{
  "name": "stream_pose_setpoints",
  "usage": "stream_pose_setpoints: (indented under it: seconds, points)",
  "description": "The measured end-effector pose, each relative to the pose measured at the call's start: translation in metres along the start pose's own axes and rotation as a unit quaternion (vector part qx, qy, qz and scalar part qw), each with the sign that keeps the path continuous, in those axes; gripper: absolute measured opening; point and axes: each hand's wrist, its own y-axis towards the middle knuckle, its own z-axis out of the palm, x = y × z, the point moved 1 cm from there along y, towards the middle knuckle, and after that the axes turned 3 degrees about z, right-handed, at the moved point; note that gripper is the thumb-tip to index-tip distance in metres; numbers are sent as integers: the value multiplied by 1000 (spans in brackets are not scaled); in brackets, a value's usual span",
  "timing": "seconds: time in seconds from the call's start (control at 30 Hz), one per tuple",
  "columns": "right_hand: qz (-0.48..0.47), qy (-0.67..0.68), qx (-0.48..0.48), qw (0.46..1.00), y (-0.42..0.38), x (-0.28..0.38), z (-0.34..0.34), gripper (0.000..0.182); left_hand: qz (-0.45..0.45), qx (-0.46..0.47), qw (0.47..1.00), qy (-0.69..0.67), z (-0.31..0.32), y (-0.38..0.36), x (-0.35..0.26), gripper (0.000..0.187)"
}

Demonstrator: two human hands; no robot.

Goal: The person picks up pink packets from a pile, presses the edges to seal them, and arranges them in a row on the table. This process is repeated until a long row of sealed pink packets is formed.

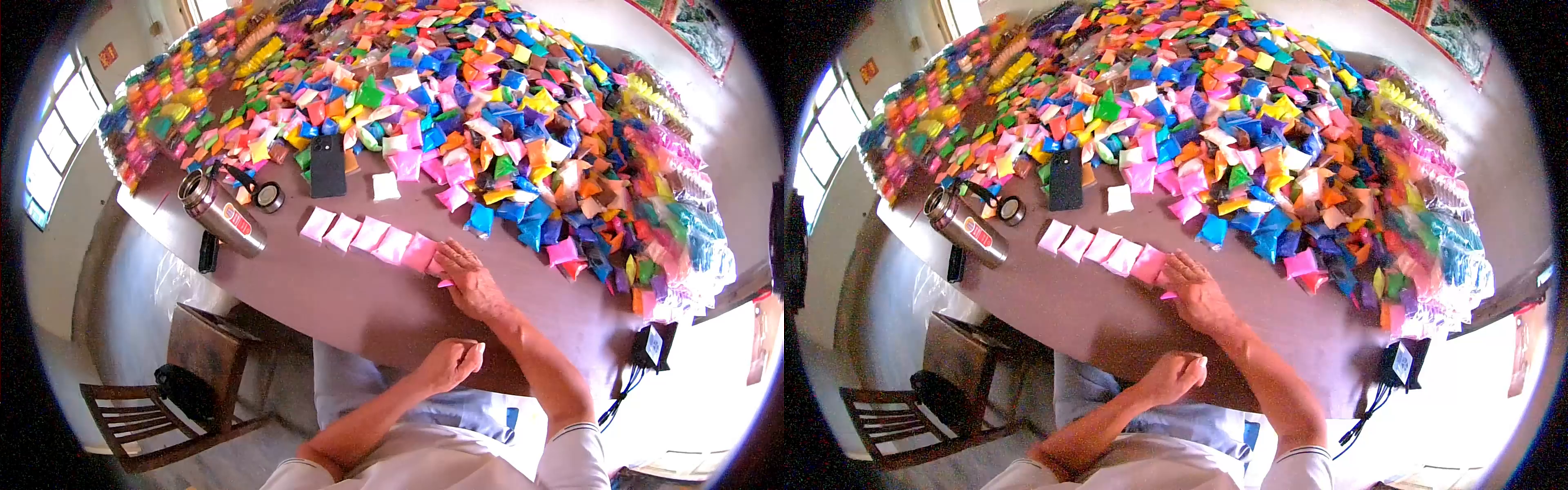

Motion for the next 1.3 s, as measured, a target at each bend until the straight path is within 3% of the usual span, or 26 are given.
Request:
stream_pose_setpoints:
  seconds: [0.2, 0.3, 0.43, 0.5, 0.6, 0.63, 0.7, 0.73, 0.87, 0.97, 1.3]
  points:
    - [15, 71, -55, 996, 6, -6, 8, 46, -16, -12, 1000, -5, 2, -2, -4, 41]
    - [31, 23, -120, 992, -2, -8, 0, 46, -29, -14, 999, -6, 1, -1, -7, 40]
    - [34, -54, -62, 996, -19, -6, -4, 42, -19, -28, 999, -3, 3, -2, -5, 38]
    - [1, 1, -30, 1000, -25, -17, 11, 39, -31, 1, 999, -13, 4, -2, -3, 37]
    - [6, 41, -71, 997, -20, -9, 5, 34, -14, -9, 1000, -1, 6, -2, 5, 37]
    - [14, 35, -77, 996, -20, -9, 4, 34, -2, -15, 1000, 1, 6, -2, 6, 39]
    - [28, 40, -203, 978, -24, -5, 1, 28, 12, -14, 1000, 4, 5, -3, 6, 40]
    - [60, 69, -219, 971, -25, -4, -3, 19, 4, -17, 1000, 6, 5, -3, 6, 41]
    - [183, 119, -256, 942, -29, -13, 4, 17, -43, -35, 998, 15, 9, 1, -4, 41]
    - [228, 122, -189, 947, -31, -12, -3, 22, -67, -40, 996, 42, 11, 5, -9, 41]
    - [215, 198, -226, 929, -32, -19, -3, 14, -73, -72, 989, 109, 20, 27, -10, 44]
